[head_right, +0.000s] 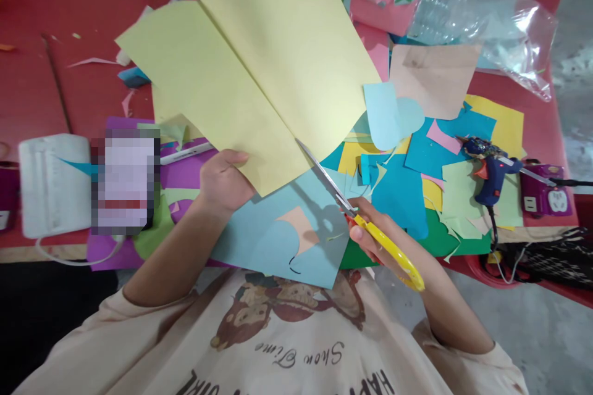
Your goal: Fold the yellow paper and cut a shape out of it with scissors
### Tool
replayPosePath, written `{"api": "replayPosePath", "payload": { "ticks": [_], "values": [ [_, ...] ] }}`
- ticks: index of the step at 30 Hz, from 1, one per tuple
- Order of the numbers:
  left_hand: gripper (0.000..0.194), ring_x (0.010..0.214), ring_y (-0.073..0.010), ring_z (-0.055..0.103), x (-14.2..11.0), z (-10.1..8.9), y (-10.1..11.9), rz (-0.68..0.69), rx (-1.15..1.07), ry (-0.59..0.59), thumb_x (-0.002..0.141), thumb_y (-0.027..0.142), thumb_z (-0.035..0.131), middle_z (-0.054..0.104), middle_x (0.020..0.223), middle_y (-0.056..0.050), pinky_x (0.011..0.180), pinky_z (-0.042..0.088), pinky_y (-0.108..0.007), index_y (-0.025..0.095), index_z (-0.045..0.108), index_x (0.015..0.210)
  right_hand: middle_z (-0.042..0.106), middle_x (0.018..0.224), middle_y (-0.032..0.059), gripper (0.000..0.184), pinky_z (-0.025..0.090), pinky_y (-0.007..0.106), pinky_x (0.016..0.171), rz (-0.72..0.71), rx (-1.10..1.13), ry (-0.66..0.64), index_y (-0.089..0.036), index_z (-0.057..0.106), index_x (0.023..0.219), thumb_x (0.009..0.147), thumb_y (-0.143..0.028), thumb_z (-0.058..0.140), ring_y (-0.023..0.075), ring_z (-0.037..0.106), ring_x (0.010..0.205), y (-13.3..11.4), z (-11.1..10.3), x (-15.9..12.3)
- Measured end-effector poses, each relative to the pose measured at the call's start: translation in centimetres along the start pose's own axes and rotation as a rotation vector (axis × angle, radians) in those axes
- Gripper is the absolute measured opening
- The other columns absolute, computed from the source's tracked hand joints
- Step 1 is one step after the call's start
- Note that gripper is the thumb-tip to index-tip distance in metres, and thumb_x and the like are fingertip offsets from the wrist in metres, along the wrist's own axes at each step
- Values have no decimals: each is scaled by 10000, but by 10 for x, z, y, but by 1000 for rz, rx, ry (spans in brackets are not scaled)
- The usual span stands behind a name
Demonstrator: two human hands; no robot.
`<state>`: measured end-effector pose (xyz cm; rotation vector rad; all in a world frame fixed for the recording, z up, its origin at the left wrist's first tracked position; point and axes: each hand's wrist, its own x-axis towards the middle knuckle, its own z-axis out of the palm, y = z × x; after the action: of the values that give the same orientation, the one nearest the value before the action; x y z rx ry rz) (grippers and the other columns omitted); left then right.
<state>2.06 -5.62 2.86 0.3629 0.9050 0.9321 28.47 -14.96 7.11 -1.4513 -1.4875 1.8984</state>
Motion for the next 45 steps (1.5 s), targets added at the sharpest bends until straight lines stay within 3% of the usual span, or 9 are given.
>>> {"api": "replayPosePath", "payload": {
  "ticks": [7,23,30,36,45],
  "values": [
    [182,1168,-320,602,-1,2,1,28,50,10,593,249,538,742,854,-38,923,516,-398,179,665,702,396,597,-76,559,217,230,420,31,32,25,-212,437,1115,836,-696,460,48,295,430,-5,4,-2],
    [239,1123,-309,633,2,3,1,22,-16,42,594,217,536,753,888,-53,941,517,-415,156,679,775,366,606,-79,616,208,223,361,37,24,145,-192,434,1131,805,-712,486,48,248,412,-2,16,2],
    [257,1107,-320,641,1,5,4,-36,-55,78,593,207,508,747,831,-48,935,522,-436,185,667,794,390,676,-57,573,218,209,348,66,-6,106,-204,411,1137,828,-682,481,40,257,422,0,4,-4],
    [205,1104,-323,636,2,5,7,-53,-36,157,670,271,618,729,817,-80,952,507,-433,146,669,824,406,704,-33,512,235,216,336,138,-161,78,-217,421,1124,842,-639,493,52,280,420,4,-11,-15],
    [151,1119,-295,618,-1,10,4,4,-20,183,735,204,520,712,773,-45,939,487,-389,176,660,782,391,690,-31,522,222,228,352,141,-111,85,-222,435,1139,847,-654,470,62,276,428,6,-9,-20]
  ]
}}
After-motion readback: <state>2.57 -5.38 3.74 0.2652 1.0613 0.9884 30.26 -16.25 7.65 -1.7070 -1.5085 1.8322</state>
